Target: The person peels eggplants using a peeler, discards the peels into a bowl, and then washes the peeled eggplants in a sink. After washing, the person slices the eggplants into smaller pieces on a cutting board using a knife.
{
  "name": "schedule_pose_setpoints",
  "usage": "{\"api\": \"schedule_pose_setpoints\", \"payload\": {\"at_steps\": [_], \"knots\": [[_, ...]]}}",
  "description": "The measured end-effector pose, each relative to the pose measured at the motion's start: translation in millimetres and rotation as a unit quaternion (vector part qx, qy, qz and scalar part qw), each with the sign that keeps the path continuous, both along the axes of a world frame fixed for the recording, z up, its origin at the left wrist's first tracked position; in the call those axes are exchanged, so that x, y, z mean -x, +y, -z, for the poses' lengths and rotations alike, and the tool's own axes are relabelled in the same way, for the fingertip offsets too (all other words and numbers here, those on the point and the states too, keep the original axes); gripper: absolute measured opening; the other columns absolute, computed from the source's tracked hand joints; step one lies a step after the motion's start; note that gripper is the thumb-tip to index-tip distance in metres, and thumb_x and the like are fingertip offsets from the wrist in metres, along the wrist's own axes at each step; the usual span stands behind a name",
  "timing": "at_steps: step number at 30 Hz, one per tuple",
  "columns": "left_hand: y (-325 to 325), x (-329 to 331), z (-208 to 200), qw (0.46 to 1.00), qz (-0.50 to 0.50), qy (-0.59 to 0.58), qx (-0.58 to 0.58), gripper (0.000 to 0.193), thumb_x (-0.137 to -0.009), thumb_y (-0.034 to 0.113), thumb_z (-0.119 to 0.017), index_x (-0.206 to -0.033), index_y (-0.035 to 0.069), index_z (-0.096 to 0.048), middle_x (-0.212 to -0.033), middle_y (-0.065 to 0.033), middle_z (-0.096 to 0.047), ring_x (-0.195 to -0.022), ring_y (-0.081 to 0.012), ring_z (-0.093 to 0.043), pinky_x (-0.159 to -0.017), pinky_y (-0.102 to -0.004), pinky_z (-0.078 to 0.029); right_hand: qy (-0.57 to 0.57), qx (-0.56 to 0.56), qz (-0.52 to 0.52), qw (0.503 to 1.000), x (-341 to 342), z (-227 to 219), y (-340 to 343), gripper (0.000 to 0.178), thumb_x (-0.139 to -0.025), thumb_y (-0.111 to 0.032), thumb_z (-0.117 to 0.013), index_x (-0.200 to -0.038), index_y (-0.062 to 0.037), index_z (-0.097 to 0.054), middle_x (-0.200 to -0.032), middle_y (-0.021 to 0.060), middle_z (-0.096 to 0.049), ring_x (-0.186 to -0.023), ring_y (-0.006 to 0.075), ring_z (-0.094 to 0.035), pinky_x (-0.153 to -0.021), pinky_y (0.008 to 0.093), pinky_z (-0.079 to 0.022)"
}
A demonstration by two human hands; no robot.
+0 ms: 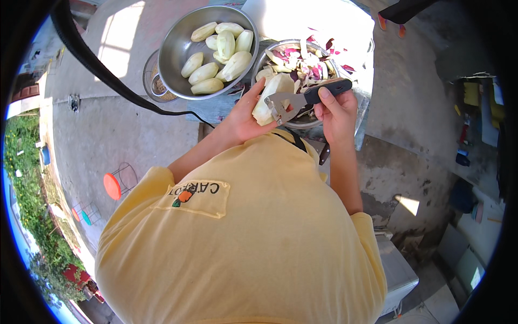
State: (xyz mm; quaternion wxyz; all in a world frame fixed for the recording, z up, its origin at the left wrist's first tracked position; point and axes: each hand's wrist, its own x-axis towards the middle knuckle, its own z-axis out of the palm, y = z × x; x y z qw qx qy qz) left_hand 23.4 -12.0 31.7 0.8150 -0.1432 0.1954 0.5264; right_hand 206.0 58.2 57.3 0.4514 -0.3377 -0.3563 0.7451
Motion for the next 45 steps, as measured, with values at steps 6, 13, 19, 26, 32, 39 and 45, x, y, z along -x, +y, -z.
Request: {"api": "schedule_pose_setpoints", "payload": {"at_steps": [6,13,19,26,32,39,45], "knots": [[-3,5,13,0.997,0.072,-0.003,-0.013,0.044,-0.098,0.042,-0.038,-0.12,0.006,-0.051,-0.103,-0.0134,-0.059,-0.088,-0.0278,-0.056,-0.07,-0.0378,-0.047,-0.041,-0.015,-0.013,0.999,6,5,2,0.016,-0.082,-0.007,-0.067,-0.091,-0.0017,-0.054,-0.074,0.0065,-0.06,-0.049,0.0109,-0.051,-0.042,0.0234,-0.036],[-13,11,-9,0.972,0.082,0.219,-0.01,0.038,-0.098,0.04,-0.039,-0.117,0.009,-0.051,-0.095,-0.0097,-0.06,-0.075,-0.0211,-0.056,-0.059,-0.033,-0.046,-0.067,-0.072,0.129,0.987,-19,-2,33,0.014,-0.083,-0.005,-0.066,-0.089,-0.0009,-0.055,-0.073,0.0061,-0.06,-0.051,0.0102,-0.05,-0.043,0.0219,-0.035],[-15,6,-9,0.798,0.024,0.581,-0.155,0.03,-0.099,0.032,-0.038,-0.112,0.009,-0.052,-0.085,-0.0027,-0.056,-0.064,-0.0086,-0.051,-0.05,-0.0242,-0.041,-0.075,-0.032,0.031,0.996,22,-5,0,0.018,-0.081,-0.007,-0.069,-0.087,-0.0011,-0.054,-0.074,0.007,-0.059,-0.047,0.0126,-0.052,-0.04,0.0233,-0.038],[-21,14,-10,0.808,0.012,0.586,-0.066,0.03,-0.098,0.033,-0.039,-0.112,0.009,-0.053,-0.08,-0.0033,-0.057,-0.055,-0.0098,-0.049,-0.046,-0.0244,-0.041,-0.086,-0.042,0.157,0.983,-20,39,43,0.014,-0.082,-0.006,-0.067,-0.088,-0.0005,-0.055,-0.072,0.0063,-0.06,-0.053,0.0122,-0.054,-0.045,0.0239,-0.04],[-5,25,10,0.836,-0.03,0.545,-0.062,0.031,-0.098,0.031,-0.04,-0.114,0.007,-0.052,-0.084,-0.0036,-0.058,-0.06,-0.0107,-0.054,-0.047,-0.0263,-0.045,-0.027,-0.044,0.115,0.992,10,26,26,0.016,-0.083,-0.007,-0.067,-0.092,-0.0005,-0.055,-0.075,0.0065,-0.059,-0.054,0.0124,-0.055,-0.045,0.0245,-0.04],[25,133,84,0.57,-0.172,0.801,-0.06,0.03,-0.092,0.023,-0.056,-0.113,0.001,-0.054,-0.101,-0.0108,-0.06,-0.09,-0.0171,-0.056,-0.079,-0.0295,-0.045,-0.262,-0.332,0.202,0.883,-15,65,16,0.021,-0.089,-0.008,-0.06,-0.107,0.0041,-0.059,-0.087,0.0076,-0.063,-0.066,0.0106,-0.06,-0.059,0.0219,-0.048],[19,143,96,0.336,-0.109,0.934,-0.062,0.027,-0.086,0.016,-0.06,-0.109,0.002,-0.057,-0.103,-0.0143,-0.062,-0.093,-0.0242,-0.06,-0.083,-0.034,-0.047,-0.12,-0.034,0.275,0.953,-41,104,30,0.017,-0.088,-0.01,-0.06,-0.099,0.0036,-0.06,-0.078,0.0103,-0.064,-0.063,0.0176,-0.064,-0.057,0.026,-0.051]]}}
